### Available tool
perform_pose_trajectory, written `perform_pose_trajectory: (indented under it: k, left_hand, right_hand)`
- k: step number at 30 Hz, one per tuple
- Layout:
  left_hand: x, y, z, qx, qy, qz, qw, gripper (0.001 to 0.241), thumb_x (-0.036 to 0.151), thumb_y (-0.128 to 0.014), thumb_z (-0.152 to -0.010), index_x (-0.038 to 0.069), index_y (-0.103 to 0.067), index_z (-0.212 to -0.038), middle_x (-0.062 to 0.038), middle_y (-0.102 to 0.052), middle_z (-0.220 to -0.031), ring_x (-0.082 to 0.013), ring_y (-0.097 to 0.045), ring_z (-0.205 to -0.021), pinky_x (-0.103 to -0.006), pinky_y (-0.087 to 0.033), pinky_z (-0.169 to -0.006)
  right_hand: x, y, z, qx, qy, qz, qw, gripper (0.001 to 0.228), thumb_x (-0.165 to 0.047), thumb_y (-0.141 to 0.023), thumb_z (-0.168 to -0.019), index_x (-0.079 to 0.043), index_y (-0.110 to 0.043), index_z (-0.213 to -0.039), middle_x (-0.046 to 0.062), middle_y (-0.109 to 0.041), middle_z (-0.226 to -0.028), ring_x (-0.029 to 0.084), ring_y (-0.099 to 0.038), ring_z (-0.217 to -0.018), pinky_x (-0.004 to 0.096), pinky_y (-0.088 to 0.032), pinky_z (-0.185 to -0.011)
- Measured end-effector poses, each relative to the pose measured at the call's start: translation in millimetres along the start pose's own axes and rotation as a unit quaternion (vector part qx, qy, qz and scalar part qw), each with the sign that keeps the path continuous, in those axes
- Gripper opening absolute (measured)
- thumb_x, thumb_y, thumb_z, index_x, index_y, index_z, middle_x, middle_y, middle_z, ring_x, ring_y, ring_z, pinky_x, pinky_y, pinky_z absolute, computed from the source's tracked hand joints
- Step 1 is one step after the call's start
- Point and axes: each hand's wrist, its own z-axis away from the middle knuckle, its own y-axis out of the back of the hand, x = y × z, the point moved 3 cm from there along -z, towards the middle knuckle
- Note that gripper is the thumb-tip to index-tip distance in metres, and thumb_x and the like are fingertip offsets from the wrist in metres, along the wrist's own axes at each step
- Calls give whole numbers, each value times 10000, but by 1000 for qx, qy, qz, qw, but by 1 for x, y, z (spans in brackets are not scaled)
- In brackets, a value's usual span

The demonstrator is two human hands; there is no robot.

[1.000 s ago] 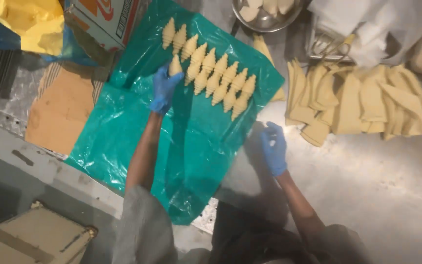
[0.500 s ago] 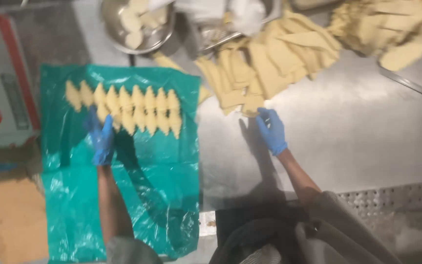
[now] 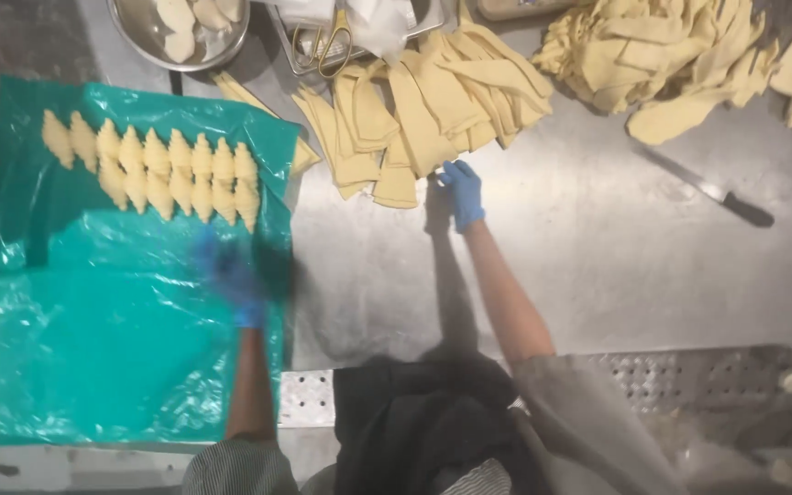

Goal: Rolling triangular pieces of dough into croissant shapes and placing them on a tray.

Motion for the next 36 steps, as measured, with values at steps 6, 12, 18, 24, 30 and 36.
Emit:
perform_pose_trajectory:
  k: [6, 12, 18, 24, 30, 36]
  left_hand:
    - [131, -133, 109, -268, 44, 149, 951, 478, 85, -690, -970, 50, -572, -1432, -96, -612, -1429, -210, -607, -1268, -342, -539, -986]
    - [202, -202, 72, -323, 0, 137, 936, 446, 156, -697, -983, 34, -605, -1402, -147, -622, -1406, -256, -614, -1291, -380, -533, -1032]
    - [215, -239, 31, -381, 3, 118, 917, 492, 217, -704, -994, -6, -577, -1414, -166, -609, -1403, -244, -614, -1262, -351, -505, -1032]
    - [240, -216, 39, -392, 214, 320, 835, 456, 217, -580, -1040, -41, -585, -1416, -58, -679, -1233, -116, -604, -1118, -235, -497, -952]
    - [293, -168, 53, -349, 218, 394, 822, 332, 185, -630, -1038, -74, -686, -1238, -74, -736, -1073, -130, -710, -956, -265, -617, -889]
    - [310, -147, 95, -377, 193, 348, 836, 315, 176, -646, -1011, -54, -717, -1213, -92, -748, -1039, -128, -700, -876, -264, -612, -742]
  right_hand:
    - [-8, -41, 0, 29, -162, -286, 944, 129, -190, -699, -911, -68, -656, -912, 54, -613, -817, 198, -620, -706, 347, -537, -622]
    - [-25, -63, 17, 151, 115, -4, 982, 251, -162, -769, -908, 47, -631, -912, 102, -622, -824, 197, -548, -737, 377, -494, -676]
    - [-117, -90, 92, 132, 268, 162, 941, 244, -158, -705, -902, -15, -692, -1099, 125, -742, -952, 253, -705, -884, 358, -544, -792]
    - [-181, -93, 128, 19, 401, 221, 889, 282, -46, -716, -887, -52, -690, -1167, 114, -711, -1083, 235, -670, -1012, 351, -535, -908]
    - [-234, -59, 177, -136, 413, 207, 877, 224, -16, -778, -903, -22, -736, -1124, 115, -662, -1049, 240, -636, -1034, 346, -526, -899]
    - [-216, -10, 204, -161, 290, 117, 936, 163, -28, -717, -943, 1, -711, -1104, 62, -655, -1052, 134, -663, -972, 265, -550, -909]
